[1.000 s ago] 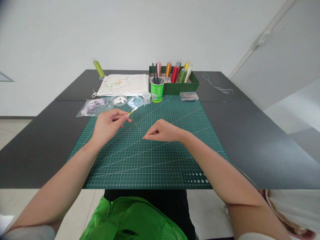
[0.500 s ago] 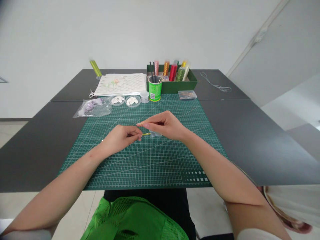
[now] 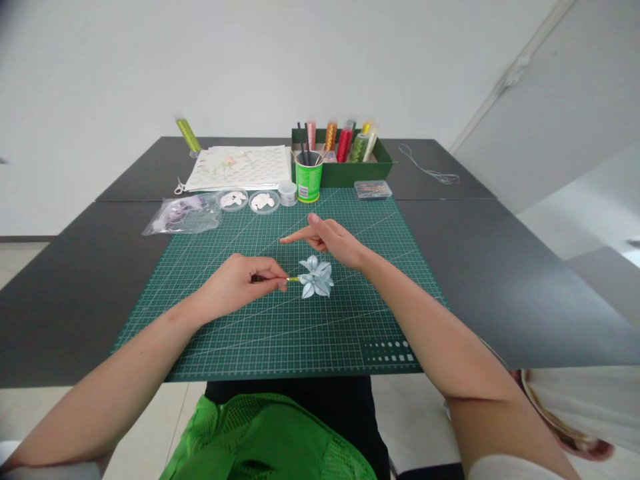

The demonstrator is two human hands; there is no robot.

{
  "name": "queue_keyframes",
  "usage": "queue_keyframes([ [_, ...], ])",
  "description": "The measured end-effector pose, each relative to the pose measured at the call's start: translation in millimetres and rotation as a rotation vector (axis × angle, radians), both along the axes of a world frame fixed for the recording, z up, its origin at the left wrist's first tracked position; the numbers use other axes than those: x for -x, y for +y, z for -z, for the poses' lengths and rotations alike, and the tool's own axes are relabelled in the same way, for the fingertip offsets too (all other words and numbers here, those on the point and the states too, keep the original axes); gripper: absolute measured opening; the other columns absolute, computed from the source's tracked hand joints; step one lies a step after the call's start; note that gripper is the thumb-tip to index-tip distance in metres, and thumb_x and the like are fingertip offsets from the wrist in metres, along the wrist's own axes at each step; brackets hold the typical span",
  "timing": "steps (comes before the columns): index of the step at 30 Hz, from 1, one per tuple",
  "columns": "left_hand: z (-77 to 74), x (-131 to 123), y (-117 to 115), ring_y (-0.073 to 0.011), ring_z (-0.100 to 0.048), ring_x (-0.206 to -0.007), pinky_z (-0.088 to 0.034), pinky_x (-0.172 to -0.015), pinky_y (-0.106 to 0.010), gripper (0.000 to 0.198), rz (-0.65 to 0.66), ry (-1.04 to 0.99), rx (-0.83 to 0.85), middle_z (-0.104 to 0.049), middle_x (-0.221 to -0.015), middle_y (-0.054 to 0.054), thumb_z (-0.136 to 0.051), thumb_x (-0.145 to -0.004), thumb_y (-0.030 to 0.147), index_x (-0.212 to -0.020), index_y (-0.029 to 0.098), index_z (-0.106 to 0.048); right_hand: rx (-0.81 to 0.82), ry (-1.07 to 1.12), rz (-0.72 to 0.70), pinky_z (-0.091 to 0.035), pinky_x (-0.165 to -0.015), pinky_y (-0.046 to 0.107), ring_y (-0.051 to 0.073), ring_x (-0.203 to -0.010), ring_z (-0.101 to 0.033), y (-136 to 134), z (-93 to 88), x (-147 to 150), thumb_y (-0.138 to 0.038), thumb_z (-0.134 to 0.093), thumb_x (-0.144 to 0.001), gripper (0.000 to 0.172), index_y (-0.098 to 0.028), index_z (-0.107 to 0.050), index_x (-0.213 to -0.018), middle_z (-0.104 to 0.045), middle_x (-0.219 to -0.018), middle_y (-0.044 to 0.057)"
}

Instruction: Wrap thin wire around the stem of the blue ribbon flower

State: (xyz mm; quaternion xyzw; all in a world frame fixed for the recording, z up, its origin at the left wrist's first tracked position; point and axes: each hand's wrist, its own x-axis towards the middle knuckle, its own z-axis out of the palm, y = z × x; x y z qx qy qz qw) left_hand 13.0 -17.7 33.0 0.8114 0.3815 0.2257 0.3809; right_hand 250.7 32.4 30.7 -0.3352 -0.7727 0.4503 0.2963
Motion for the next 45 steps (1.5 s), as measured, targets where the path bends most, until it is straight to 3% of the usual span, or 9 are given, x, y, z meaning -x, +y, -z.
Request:
queue_keyframes([
  [9,-0.6,5.3,2.7,-0.0156,-0.073,-0.070,-0.052,-0.066,-0.024,0.020,-0.393,-0.169,-0.151,-0.081,-0.083,-0.001,-0.069,-0.090,0.035,-0.101,0.021,-0.079,0.235,0.068,0.034,-0.019,-0.047,0.028,0.011,-0.048,-0.021,16.1,24.2,0.1,-0.088,-0.025,-0.089,0.085,-0.017,-0.068,-0.071,-0.028,-0.048,-0.004],
  [15,1.7,5.6,8.2,-0.0165,-0.071,-0.069,-0.053,-0.063,-0.025,0.025,-0.481,-0.256,-0.109,-0.081,-0.082,-0.003,-0.069,-0.089,0.034,-0.105,0.020,-0.081,0.385,0.134,-0.257,-0.021,-0.049,0.028,0.011,-0.044,-0.020,12.2,17.9,-2.4,-0.076,-0.020,-0.099,0.087,-0.010,-0.077,-0.099,-0.024,-0.048,-0.007],
  [20,-1.7,5.1,12.2,-0.0129,-0.063,-0.057,-0.050,-0.053,-0.023,0.029,-0.460,-0.441,0.073,-0.079,-0.075,-0.005,-0.074,-0.082,0.038,-0.100,0.016,-0.081,0.578,0.267,-0.055,-0.019,-0.044,0.026,0.011,-0.041,-0.016,19.4,23.5,-0.7,-0.070,-0.029,-0.098,0.069,-0.014,-0.071,-0.094,-0.022,-0.046,-0.010],
  [24,-3.7,4.3,12.6,-0.0100,-0.058,-0.052,-0.049,-0.052,-0.021,0.027,-0.457,-0.483,0.106,-0.079,-0.073,-0.005,-0.076,-0.080,0.036,-0.097,0.015,-0.081,0.355,0.063,0.423,-0.027,-0.045,0.025,0.011,-0.043,-0.020,31.0,33.7,-4.5,-0.056,-0.038,-0.096,0.044,-0.021,-0.055,-0.077,-0.024,-0.050,-0.009],
  [28,-4.1,3.3,11.6,-0.0099,-0.057,-0.052,-0.050,-0.053,-0.022,0.025,-0.461,-0.474,0.123,-0.078,-0.073,-0.005,-0.076,-0.079,0.035,-0.095,0.016,-0.081,0.066,-0.042,0.683,-0.047,-0.076,0.034,0.018,-0.074,-0.053,34.0,37.7,-7.1,-0.035,-0.060,-0.086,0.017,-0.021,-0.054,-0.079,-0.055,-0.075,0.002],
  [33,-2.9,1.1,10.7,-0.0098,-0.056,-0.051,-0.049,-0.052,-0.022,0.026,-0.456,-0.466,0.140,-0.078,-0.073,-0.005,-0.076,-0.080,0.036,-0.096,0.016,-0.080,-0.257,0.085,0.408,-0.039,-0.111,0.049,0.026,-0.120,-0.058,12.3,35.1,14.9,-0.028,-0.059,-0.085,0.028,-0.022,-0.064,-0.112,-0.066,-0.124,0.010],
  [39,3.0,-3.2,9.8,-0.0140,-0.066,-0.061,-0.050,-0.055,-0.023,0.029,-0.438,-0.473,0.148,-0.079,-0.076,-0.005,-0.073,-0.082,0.036,-0.102,0.017,-0.081,0.204,0.500,0.148,-0.055,-0.084,0.035,0.015,-0.077,-0.065,-25.1,33.0,51.1,-0.038,-0.064,-0.088,0.021,-0.023,-0.065,-0.103,-0.071,-0.093,0.002],
  [42,6.4,-4.9,8.9,-0.0124,-0.063,-0.058,-0.048,-0.053,-0.022,0.031,-0.441,-0.476,0.153,-0.080,-0.077,-0.005,-0.073,-0.082,0.037,-0.104,0.017,-0.081,0.178,0.445,0.243,-0.040,-0.052,0.025,0.007,-0.049,-0.042,-33.3,31.2,56.2,-0.042,-0.066,-0.089,0.023,-0.022,-0.063,-0.098,-0.055,-0.068,-0.006],
  [45,8.8,-5.4,9.2,-0.0108,-0.059,-0.054,-0.046,-0.051,-0.022,0.030,-0.460,-0.479,0.168,-0.080,-0.077,-0.006,-0.073,-0.082,0.037,-0.103,0.017,-0.081,0.006,0.276,0.353,-0.029,-0.050,0.025,0.009,-0.049,-0.034,-36.6,28.7,55.2,-0.038,-0.062,-0.093,0.019,-0.021,-0.065,-0.098,-0.040,-0.058,-0.008],
])
